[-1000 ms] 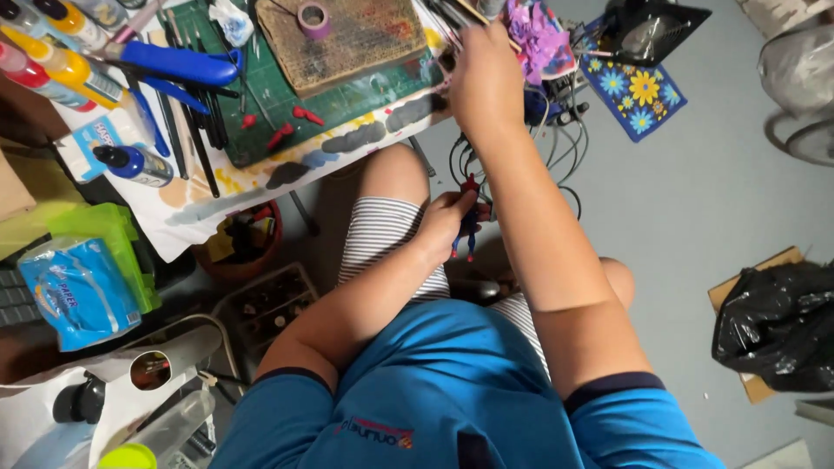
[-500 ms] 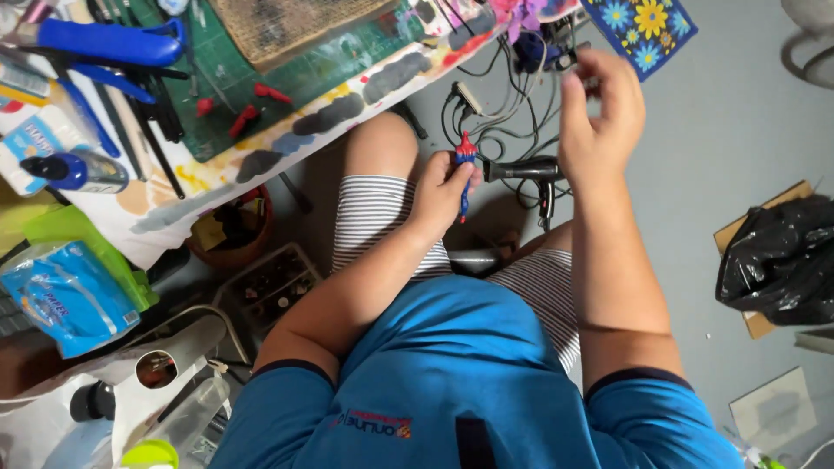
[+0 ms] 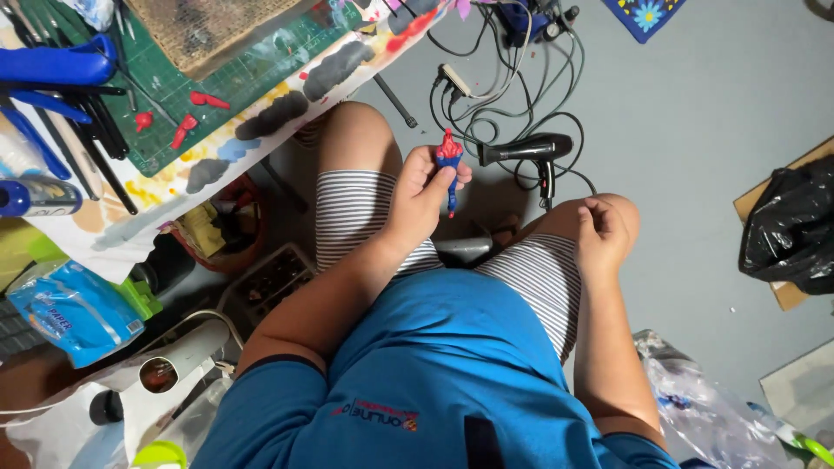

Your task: Preparing a Spider-Man action figure for painting by cleaning details with a tool and applying masking material to specific areas.

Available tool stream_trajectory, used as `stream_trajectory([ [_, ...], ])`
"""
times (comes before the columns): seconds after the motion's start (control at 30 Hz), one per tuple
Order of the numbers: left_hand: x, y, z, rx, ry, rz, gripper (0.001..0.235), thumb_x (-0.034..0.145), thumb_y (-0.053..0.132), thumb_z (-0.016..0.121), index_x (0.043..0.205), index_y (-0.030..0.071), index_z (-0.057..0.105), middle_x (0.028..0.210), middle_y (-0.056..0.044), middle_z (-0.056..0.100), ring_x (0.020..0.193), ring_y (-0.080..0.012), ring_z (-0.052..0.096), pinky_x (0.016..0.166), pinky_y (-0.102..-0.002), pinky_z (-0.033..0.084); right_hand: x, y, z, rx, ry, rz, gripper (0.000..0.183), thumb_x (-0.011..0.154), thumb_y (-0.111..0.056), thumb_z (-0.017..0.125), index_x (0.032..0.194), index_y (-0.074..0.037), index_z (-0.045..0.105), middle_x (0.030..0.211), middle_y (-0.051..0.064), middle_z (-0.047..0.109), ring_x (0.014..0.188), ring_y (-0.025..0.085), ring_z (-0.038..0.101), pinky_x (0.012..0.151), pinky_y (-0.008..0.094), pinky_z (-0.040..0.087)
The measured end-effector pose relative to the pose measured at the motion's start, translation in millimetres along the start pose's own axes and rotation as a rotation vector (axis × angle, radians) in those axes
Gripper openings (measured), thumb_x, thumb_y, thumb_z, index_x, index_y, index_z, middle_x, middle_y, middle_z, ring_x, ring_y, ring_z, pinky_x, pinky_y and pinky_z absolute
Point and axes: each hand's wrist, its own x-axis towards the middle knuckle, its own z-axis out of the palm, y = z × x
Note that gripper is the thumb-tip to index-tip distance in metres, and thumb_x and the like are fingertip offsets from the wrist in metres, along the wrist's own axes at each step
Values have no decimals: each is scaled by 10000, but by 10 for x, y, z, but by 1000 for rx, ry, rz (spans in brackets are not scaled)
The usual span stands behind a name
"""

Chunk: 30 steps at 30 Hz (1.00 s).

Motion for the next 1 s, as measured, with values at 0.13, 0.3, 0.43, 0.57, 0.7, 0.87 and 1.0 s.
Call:
stream_trajectory([
  [0.13, -34, 174, 7, 28, -23, 67, 196, 1056, 100, 585, 1227, 20, 532, 1020, -186, 739, 963, -218, 741, 855, -347, 627, 184, -216, 147, 63, -2, -16, 111, 1073, -16, 708, 1182, -31, 724, 1014, 141, 729, 969, 185, 687, 839, 351, 568],
  [0.3, -100, 392, -125, 48, 17, 114, 185, 1055, 102, 586, 1217, 20, 552, 1003, -191, 743, 933, -230, 748, 811, -341, 640, 525, -875, 448, 315, -76, -276, 136, 1049, 69, 704, 1174, 21, 727, 907, 143, 712, 820, 146, 643, 781, 326, 568],
  [0.43, -186, 546, -369, 38, 25, 120, 167, 1073, 111, 540, 1206, 12, 561, 980, -192, 745, 894, -229, 756, 763, -345, 648, 765, -1561, 726, 379, -135, -430, 137, 1024, 96, 708, 1151, 54, 733, 890, 170, 713, 818, 195, 686, 766, 346, 578],
  [0.57, -325, 708, -627, 103, 88, 83, 163, 1052, 71, 554, 1195, -2, 579, 949, -183, 743, 874, -222, 751, 747, -337, 649, 975, -2239, 941, 413, -175, -650, 126, 990, 133, 728, 1106, 84, 743, 873, 198, 682, 773, 261, 681, 721, 386, 577],
  [0.7, -437, 912, -821, 193, 163, -4, 160, 1024, 30, 579, 1174, -14, 617, 922, -178, 743, 844, -207, 747, 721, -328, 654, 1251, -2628, 1185, 427, -178, -794, 125, 985, 122, 750, 1104, 87, 753, 929, 211, 689, 799, 290, 688, 718, 406, 581],
  [0.87, -595, 1050, -1073, 361, 145, -87, 124, 983, 55, 661, 1097, 19, 697, 829, -159, 752, 771, -184, 749, 655, -320, 651, 1139, -2920, 1379, 464, -245, -817, 91, 1018, 109, 723, 1109, 106, 732, 925, 206, 645, 803, 282, 675, 711, 388, 580],
  [1.0, -652, 1139, -1147, 546, 73, -167, 115, 957, 99, 702, 1056, 47, 730, 698, -127, 734, 705, -192, 713, 584, -379, 611, 1158, -2759, 1453, 467, -143, -664, 79, 990, 110, 697, 1056, 80, 730, 837, 167, 628, 714, 229, 662, 626, 337, 578],
])
